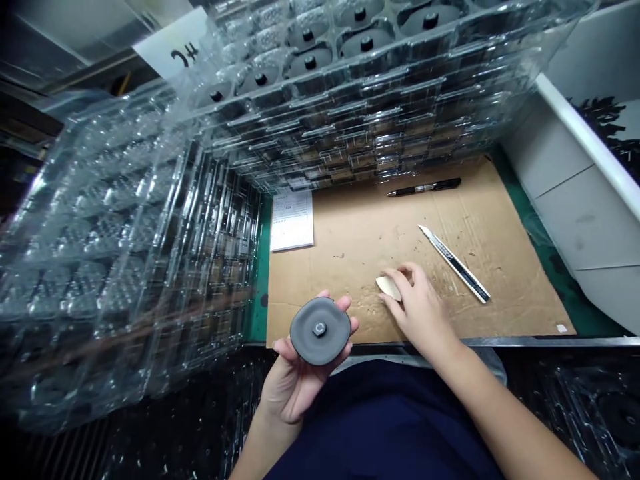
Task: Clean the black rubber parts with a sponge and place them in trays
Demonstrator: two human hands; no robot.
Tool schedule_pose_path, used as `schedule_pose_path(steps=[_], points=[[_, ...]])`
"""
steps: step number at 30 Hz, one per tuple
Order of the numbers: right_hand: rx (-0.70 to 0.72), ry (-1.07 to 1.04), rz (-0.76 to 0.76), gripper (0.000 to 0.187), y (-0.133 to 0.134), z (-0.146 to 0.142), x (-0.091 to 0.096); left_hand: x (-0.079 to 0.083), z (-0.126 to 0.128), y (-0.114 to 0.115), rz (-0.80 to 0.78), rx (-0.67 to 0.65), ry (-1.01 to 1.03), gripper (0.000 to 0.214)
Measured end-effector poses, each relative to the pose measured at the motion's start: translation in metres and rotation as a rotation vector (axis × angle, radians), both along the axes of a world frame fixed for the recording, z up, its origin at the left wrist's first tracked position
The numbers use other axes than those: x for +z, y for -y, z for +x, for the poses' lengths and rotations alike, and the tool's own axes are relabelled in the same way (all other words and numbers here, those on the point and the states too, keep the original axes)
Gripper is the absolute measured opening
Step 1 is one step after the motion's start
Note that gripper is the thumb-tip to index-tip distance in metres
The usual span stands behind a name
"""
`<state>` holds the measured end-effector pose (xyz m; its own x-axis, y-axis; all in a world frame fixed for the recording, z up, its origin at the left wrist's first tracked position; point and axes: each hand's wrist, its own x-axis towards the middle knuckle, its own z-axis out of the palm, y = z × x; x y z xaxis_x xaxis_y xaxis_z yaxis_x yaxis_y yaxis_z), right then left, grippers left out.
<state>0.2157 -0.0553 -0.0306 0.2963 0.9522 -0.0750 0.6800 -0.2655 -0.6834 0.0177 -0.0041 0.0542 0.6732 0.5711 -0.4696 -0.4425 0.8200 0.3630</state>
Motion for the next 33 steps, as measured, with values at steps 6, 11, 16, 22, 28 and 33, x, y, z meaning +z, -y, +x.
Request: schedule_pose_path(steps=[6,11,16,22,28,33], points=[[0.028,0.071,0.102,0.036,0.000,0.001,-0.008,-0.004,-0.004,0.001,-0.014,0.073,0.008,0.060],[-0.008,-0.058,0.121,0.033,0.003,0.003,-0.002,-0.005,-0.008,0.002,0.011,0.123,0.014,0.058],[-0.033,-0.264,0.069,0.029,-0.006,-0.005,0.032,-0.004,-0.003,0.001,0.056,0.158,-0.037,0.058],[0.196,-0.318,0.375,0.032,-0.022,-0.041,0.112,-0.003,0.004,0.002,0.133,0.176,-0.155,0.060],[0.562,-0.250,0.254,0.026,-0.035,-0.060,0.123,0.004,0.004,-0.002,0.155,0.243,-0.249,0.052],[0.446,-0.165,0.481,0.027,-0.031,-0.062,0.121,0.007,0.004,-0.001,0.210,0.182,-0.220,0.041]])
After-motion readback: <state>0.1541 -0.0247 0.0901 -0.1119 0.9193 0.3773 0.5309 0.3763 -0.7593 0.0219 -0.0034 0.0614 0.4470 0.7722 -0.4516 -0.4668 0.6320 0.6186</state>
